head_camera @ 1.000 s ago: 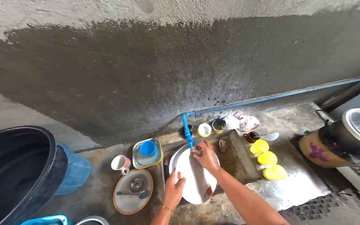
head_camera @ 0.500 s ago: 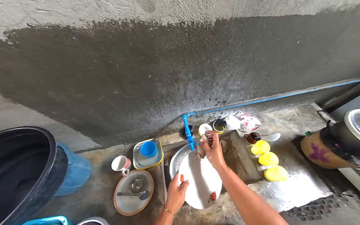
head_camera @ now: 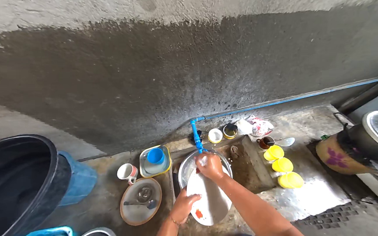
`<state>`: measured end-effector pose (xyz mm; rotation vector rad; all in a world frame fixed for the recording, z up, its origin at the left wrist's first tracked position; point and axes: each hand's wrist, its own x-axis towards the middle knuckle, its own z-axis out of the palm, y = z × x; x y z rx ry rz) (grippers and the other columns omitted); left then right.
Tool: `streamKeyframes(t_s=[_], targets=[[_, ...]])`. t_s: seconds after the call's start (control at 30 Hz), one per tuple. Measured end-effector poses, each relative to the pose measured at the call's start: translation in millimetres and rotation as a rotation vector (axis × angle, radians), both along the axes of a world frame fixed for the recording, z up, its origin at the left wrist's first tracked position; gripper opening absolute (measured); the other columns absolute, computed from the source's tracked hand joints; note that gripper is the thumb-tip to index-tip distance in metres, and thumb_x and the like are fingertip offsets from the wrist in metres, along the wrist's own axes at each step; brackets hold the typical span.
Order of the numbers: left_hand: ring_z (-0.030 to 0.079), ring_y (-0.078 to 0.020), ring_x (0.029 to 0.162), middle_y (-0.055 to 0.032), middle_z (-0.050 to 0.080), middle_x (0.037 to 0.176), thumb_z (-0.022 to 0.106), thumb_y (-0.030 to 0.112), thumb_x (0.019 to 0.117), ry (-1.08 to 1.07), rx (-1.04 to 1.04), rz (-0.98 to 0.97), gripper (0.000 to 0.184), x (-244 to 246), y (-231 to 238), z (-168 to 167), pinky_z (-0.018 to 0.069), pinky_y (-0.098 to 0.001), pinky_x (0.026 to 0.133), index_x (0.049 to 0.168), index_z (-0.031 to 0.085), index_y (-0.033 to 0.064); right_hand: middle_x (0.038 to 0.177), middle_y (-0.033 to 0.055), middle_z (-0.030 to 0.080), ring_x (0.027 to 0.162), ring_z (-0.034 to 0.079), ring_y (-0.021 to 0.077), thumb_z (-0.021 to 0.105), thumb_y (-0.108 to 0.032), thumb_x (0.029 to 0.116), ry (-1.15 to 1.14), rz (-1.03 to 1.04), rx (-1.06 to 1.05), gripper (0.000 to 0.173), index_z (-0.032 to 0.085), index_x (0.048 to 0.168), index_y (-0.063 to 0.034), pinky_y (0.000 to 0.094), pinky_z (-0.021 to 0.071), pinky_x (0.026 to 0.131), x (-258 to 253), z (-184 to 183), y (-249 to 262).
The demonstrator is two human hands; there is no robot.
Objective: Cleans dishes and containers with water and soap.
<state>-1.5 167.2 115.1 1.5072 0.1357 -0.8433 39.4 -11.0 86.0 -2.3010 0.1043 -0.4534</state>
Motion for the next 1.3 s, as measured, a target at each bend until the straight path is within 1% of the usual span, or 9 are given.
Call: streamKeyframes(t_s=[0.07, 0.13, 0.2, 0.43, 0.53, 0.63, 0.73, 0.9, 1.3], targets=[[0.072, -0.0167, 0.091, -0.0139, 0.07, 0.107, 0.06, -0.006, 0.0925, 0.035, -0.015, 0.011, 0.045, 4, 0, 4, 0.0615, -0.0336, 0.081, 0.135, 0.047, -0.0041, 0.085, 0.0128, 0.074, 0.085, 0.073, 0.0306, 0.064, -0.024, 0.0934, -0.294, 0.08, -0.139, 0.027, 0.072, 0.076, -0.0045, 0.0482, 0.0599, 0.075, 3, -8, 9], [0.072, -0.0158, 0.092, -0.0127, 0.071, 0.109, 0.058, -0.009, 0.0899, -0.011, -0.065, 0.035, 0.047, 4, -3, 4, 0.0616, -0.0329, 0.083, 0.135, 0.048, -0.0032, 0.094, 0.0111, 0.074, 0.092, 0.07, 0.0313, 0.061, -0.028, 0.0973, -0.367, 0.19, -0.202, 0.027, 0.075, 0.085, -0.0087, 0.0502, 0.0562, 0.081, -1, -15, 12], [0.072, -0.0148, 0.097, -0.0122, 0.07, 0.115, 0.056, -0.01, 0.0869, -0.078, -0.118, 0.037, 0.054, 2, -6, 0, 0.0612, -0.0324, 0.086, 0.14, 0.046, -0.0026, 0.106, 0.0104, 0.074, 0.103, 0.069, 0.033, 0.055, -0.03, 0.1007, -0.333, 0.222, -0.252, 0.028, 0.076, 0.097, -0.0125, 0.0562, 0.0523, 0.093, -8, -20, 11], [0.07, -0.0116, 0.1, -0.0123, 0.067, 0.121, 0.055, -0.007, 0.0888, -0.151, -0.064, 0.121, 0.058, -1, -7, -8, 0.0597, -0.0287, 0.088, 0.146, 0.042, -0.0028, 0.111, 0.0203, 0.072, 0.104, 0.071, 0.0335, 0.057, -0.023, 0.1046, 0.195, -0.266, 0.072, 0.034, 0.061, 0.123, 0.0047, 0.0494, 0.0567, 0.094, 2, -18, -52], [0.07, -0.0124, 0.1, -0.0132, 0.066, 0.122, 0.055, -0.009, 0.0886, -0.136, -0.086, 0.167, 0.06, 0, -13, -5, 0.06, -0.0292, 0.087, 0.146, 0.041, -0.0024, 0.11, 0.0253, 0.065, 0.097, 0.068, 0.0309, 0.068, -0.018, 0.0959, -0.054, -0.272, 0.229, 0.037, 0.058, 0.116, 0.0111, 0.0408, 0.0578, 0.087, -1, -6, -47], [0.069, -0.0139, 0.103, -0.0153, 0.065, 0.125, 0.055, -0.01, 0.0889, -0.145, -0.113, 0.202, 0.061, 2, -20, -10, 0.0594, -0.0309, 0.089, 0.148, 0.039, -0.0031, 0.125, 0.0309, 0.058, 0.119, 0.058, 0.0401, 0.064, -0.008, 0.0858, -0.083, 0.042, 0.292, 0.035, 0.062, 0.116, 0.0099, 0.0471, 0.0503, 0.101, -24, 11, -8], [0.069, -0.0105, 0.1, -0.0104, 0.068, 0.115, 0.049, -0.008, 0.0934, -0.227, -0.123, 0.205, 0.043, 3, -22, -16, 0.0585, -0.0297, 0.089, 0.136, 0.048, -0.0041, 0.122, 0.0218, 0.066, 0.117, 0.063, 0.0359, 0.066, -0.002, 0.0884, -0.082, 0.278, 0.144, 0.027, 0.072, 0.115, -0.0006, 0.0445, 0.053, 0.101, -50, 9, 27], [0.068, -0.0114, 0.106, -0.015, 0.063, 0.127, 0.056, -0.009, 0.085, -0.224, -0.067, 0.176, 0.065, -3, -13, -15, 0.0577, -0.0285, 0.091, 0.148, 0.038, -0.0052, 0.12, 0.0269, 0.066, 0.114, 0.064, 0.0388, 0.067, 0.0, 0.0866, 0.08, 0.051, 0.093, 0.027, 0.073, 0.112, 0.0034, 0.045, 0.0536, 0.101, -35, -4, 4], [0.059, -0.0149, 0.126, -0.0196, 0.057, 0.141, 0.056, -0.005, 0.0888, -0.385, 0.085, -0.003, 0.064, 0, -8, -21, 0.0484, -0.0304, 0.108, 0.151, 0.038, -0.0066, 0.112, 0.0258, 0.067, 0.107, 0.067, 0.0353, 0.075, -0.006, 0.0833, 0.215, 0.139, 0.179, 0.028, 0.069, 0.108, 0.0069, 0.0433, 0.0549, 0.096, -44, 12, 23]])
